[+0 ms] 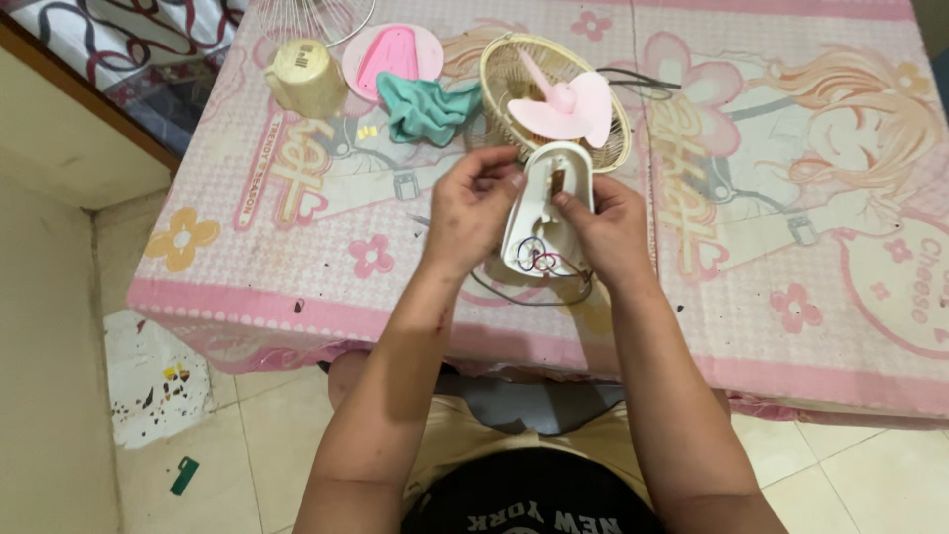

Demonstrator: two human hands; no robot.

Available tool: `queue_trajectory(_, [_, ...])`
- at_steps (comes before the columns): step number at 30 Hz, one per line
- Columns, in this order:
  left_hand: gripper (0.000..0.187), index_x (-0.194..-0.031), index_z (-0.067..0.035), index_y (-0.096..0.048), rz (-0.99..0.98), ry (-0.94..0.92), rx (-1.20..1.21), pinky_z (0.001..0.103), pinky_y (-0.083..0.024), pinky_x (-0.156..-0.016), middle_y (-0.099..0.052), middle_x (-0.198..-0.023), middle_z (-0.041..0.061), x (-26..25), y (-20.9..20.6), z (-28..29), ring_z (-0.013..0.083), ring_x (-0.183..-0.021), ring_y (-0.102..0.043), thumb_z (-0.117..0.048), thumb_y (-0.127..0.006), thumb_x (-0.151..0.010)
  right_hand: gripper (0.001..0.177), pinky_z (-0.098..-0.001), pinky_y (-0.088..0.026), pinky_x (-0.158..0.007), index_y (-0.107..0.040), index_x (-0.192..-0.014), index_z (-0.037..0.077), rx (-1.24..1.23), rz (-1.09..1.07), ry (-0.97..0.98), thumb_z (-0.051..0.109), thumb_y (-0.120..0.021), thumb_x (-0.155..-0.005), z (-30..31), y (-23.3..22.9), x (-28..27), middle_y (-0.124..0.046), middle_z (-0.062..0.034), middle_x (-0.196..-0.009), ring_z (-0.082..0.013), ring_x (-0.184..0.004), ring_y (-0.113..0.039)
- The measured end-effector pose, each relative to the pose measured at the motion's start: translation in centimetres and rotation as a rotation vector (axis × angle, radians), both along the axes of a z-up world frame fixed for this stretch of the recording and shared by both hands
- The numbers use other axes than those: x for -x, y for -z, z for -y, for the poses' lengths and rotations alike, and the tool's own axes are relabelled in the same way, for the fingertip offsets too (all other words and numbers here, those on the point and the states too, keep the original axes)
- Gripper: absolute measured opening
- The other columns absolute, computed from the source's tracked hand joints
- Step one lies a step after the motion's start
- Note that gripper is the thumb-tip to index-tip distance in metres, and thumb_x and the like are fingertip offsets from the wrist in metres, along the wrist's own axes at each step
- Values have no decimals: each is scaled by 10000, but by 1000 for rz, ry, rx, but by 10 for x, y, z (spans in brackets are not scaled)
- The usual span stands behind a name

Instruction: The person reassembles a small electric fan on a table. They attach the motor to the fan cage, secure it with a screwdriver, and then fit the base and control housing, aligning internal wires and tightening screws.

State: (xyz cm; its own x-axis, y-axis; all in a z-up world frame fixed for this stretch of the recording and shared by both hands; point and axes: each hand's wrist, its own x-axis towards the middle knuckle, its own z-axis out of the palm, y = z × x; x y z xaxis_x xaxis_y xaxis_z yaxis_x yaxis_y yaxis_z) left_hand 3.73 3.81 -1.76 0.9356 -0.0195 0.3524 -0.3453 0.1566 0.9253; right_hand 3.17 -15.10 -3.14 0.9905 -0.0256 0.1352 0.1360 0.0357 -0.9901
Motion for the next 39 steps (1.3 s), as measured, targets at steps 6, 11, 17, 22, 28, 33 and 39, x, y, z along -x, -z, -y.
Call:
queue_trajectory(6, [159,-1073,-3,-709,-90,-237,-326,281,-551,-761,-728,-952,89,11,14,-43,148,-821,-660,-56,-687,-925,181,-249,-560,-757,-722,-1133,-24,-49,32,-28,15,-715,-957,2,-6,-4,-759,-56,-991,-90,-840,-687])
queue_trajectory(11, [134,-996,-51,-721,-160,-402,-825,408,-548,-802,-710,-992,133,31,40,-73,307,-904,-705,-100,-681,-878,174,-252,-567,-784,-709,-1137,-39,-73,52,-27,4,-711,-968,4,-8,-6,-756,-69,-1014,-94,-860,-691])
queue_trajectory(17, [241,-1042,-58,-724,-233,-430,-1009,472,-523,-813,-679,-1059,165,49,58,-90,372,-973,-657,-160,-733,-823,171,-247,-564,-803,-706,-1147,-46,-82,54,-31,-9,-707,-980,2,-10,-5,-754,-69,-1029,-93,-878,-689])
queue_trajectory(22, [251,-1028,-73,-736,-241,-431,-1029,478,-522,-816,-672,-1042,165,48,60,-84,373,-981,-652,-195,-772,-810,175,-243,-563,-776,-707,-1139,-33,-47,16,5,-9,-698,-967,-2,-12,-2,-755,-65,-1007,-89,-850,-691])
queue_trajectory(28, [259,-1034,-58,-724,-241,-387,-968,468,-527,-821,-665,-1051,163,46,63,-89,363,-966,-656,-167,-756,-801,173,-244,-561,-770,-710,-1140,-35,-61,24,-9,-10,-699,-969,2,-11,-1,-754,-67,-1008,-89,-846,-687])
queue_trajectory(33, [191,-967,-49,-738,-146,-435,-1005,473,-518,-843,-659,-1037,167,51,69,-91,375,-1016,-627,-119,-730,-789,169,-253,-566,-772,-702,-1141,-43,-110,17,-24,-7,-699,-977,3,-8,0,-756,-73,-1012,-96,-847,-693])
queue_trajectory(39, [109,-901,-74,-752,-172,-465,-1010,466,-518,-846,-659,-1006,145,52,67,-81,355,-1023,-630,-117,-712,-809,180,-249,-565,-774,-702,-1149,-41,-67,14,-19,2,-693,-974,0,-11,3,-757,-70,-1017,-95,-855,-694])
